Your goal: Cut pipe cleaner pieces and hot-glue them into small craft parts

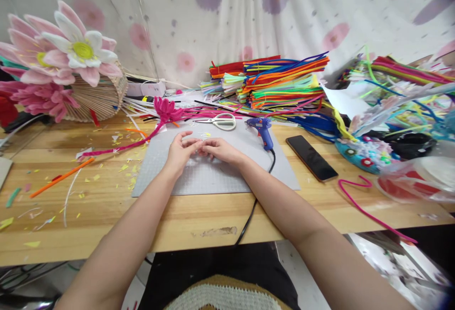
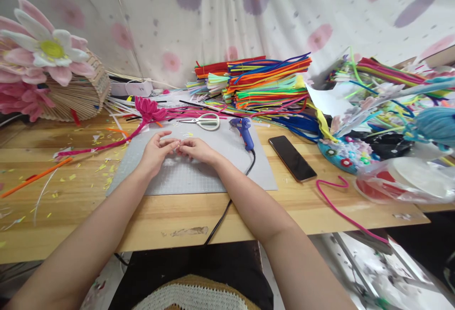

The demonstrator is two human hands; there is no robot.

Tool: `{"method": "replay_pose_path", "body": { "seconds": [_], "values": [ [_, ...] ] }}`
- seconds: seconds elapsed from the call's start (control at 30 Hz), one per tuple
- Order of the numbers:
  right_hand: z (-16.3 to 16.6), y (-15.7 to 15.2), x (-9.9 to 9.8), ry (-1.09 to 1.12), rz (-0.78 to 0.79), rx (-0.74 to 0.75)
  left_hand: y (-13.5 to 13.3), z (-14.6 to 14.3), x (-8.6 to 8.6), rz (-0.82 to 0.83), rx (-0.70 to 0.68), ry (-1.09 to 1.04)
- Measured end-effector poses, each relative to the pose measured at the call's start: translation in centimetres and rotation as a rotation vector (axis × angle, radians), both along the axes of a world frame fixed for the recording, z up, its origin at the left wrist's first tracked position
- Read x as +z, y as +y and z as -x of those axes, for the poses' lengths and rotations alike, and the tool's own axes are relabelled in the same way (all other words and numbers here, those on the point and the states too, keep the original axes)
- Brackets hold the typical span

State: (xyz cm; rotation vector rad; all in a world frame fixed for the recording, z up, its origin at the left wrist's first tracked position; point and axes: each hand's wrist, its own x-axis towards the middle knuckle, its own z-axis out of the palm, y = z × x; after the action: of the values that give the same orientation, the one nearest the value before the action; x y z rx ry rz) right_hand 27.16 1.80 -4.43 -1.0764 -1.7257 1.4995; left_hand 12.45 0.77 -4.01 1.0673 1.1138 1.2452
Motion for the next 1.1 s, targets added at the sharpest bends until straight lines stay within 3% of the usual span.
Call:
{"method": "replay_pose_path", "body": {
  "seconds": [0.2,0.37,0.57,0.7,0.8,0.97,1.1],
  "values": [
    [0.0,-0.1,0.2,-0.015,0.016,0.003,0.2,0.1,0.1,0.062,0.099,-0.044],
    [0.0,-0.1,0.2,-0.01,0.006,-0.001,0.1,0.1,0.3,0.102,0.066,-0.098],
    [0.0,-0.2,0.4,-0.02,-0.004,-0.014,0.1,0.0,0.0,0.024,-0.01,-0.017],
    [-0.1,-0.3,0.5,-0.038,0.008,-0.007,0.3,0.2,-0.3,0.014,0.073,0.013],
    [-0.5,0.0,0.5,-0.039,-0.004,-0.089,0.4,0.3,-0.2,0.023,0.123,0.01],
    [-0.6,0.7,0.0,0.085,-0.074,-0.378,0.5,0.3,-0.1,0.017,0.173,-0.007],
    [0.3,0.5,-0.5,0.197,-0.176,-0.315,0.4,0.1,-0.2,0.018,0.131,-0.031]
  ]
}}
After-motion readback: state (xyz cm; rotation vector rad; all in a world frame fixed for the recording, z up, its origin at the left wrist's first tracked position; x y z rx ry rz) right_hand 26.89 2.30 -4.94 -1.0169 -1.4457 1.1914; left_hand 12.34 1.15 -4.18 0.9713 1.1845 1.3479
